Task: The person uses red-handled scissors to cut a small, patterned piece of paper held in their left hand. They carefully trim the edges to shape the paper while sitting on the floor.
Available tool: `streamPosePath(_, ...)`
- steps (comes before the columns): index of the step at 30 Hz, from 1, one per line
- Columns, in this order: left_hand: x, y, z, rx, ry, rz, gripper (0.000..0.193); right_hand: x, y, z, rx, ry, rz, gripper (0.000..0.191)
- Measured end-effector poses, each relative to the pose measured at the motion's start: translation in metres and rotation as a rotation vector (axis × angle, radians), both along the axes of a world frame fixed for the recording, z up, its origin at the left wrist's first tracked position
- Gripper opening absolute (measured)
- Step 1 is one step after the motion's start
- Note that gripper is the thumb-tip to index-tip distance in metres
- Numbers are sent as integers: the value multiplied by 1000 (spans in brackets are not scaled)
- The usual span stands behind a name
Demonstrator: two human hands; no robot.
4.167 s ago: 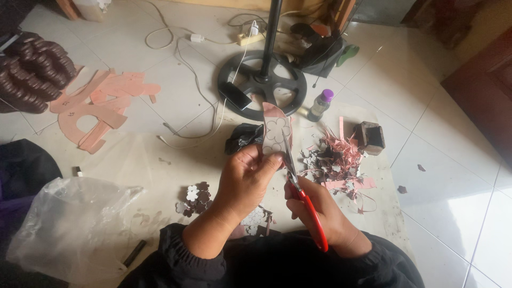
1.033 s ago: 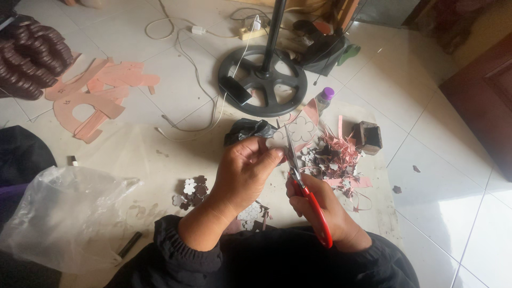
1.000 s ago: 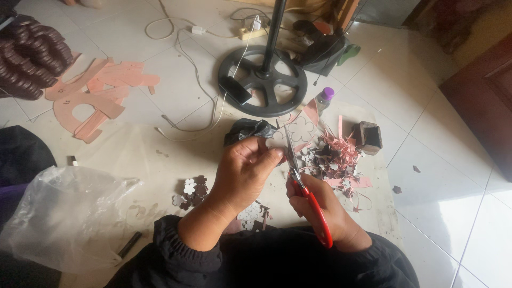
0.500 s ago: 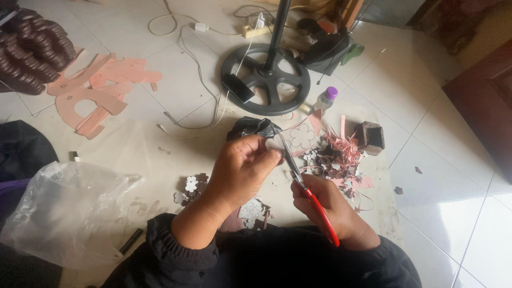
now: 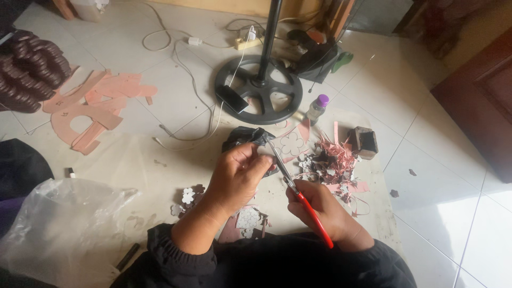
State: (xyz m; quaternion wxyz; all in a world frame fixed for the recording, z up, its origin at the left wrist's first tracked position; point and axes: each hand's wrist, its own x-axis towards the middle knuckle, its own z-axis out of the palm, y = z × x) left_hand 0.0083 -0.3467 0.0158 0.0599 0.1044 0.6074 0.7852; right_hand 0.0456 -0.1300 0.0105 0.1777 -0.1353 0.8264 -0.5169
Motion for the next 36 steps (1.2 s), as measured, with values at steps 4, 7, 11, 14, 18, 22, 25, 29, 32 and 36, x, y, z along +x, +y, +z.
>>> streamPosePath(4,1,-2,-2,-69,-14,-1,15,3,-2,-1,-60,-58,-21,18)
streamPosePath(7,3,-4,0,-63,0,-17,15,5,-5,2,-124,-98,-28,17)
streamPosePath(11,3,-5,2,-115,-13,14,14,4,-6,8,-60,-89,-27,16)
streamPosePath(14,4,-6,1,-152,12,26,14,5,-6,11,22,-73,-37,17)
streamPosePath(18,4,-6,-1,-140,7,17,14,6,-7,12,6,-53,-31,19)
streamPosePath(22,5,-6,0,-160,-19,16,14,4,-7,15,45,-21,-17,20)
streamPosePath(25,5,-6,1,-111,-44,11,13,4,-6,17,64,-28,-18,21)
streamPosePath(29,5,-5,0,-122,-37,19,13,6,-8,19,37,-30,-20,20)
streamPosePath(32,6,-5,0,-111,-23,9,14,7,-9,21,-70,-109,1,16)
streamPosePath(36,6,-2,3,-82,-26,1,16,8,-9,25,-257,-248,30,15)
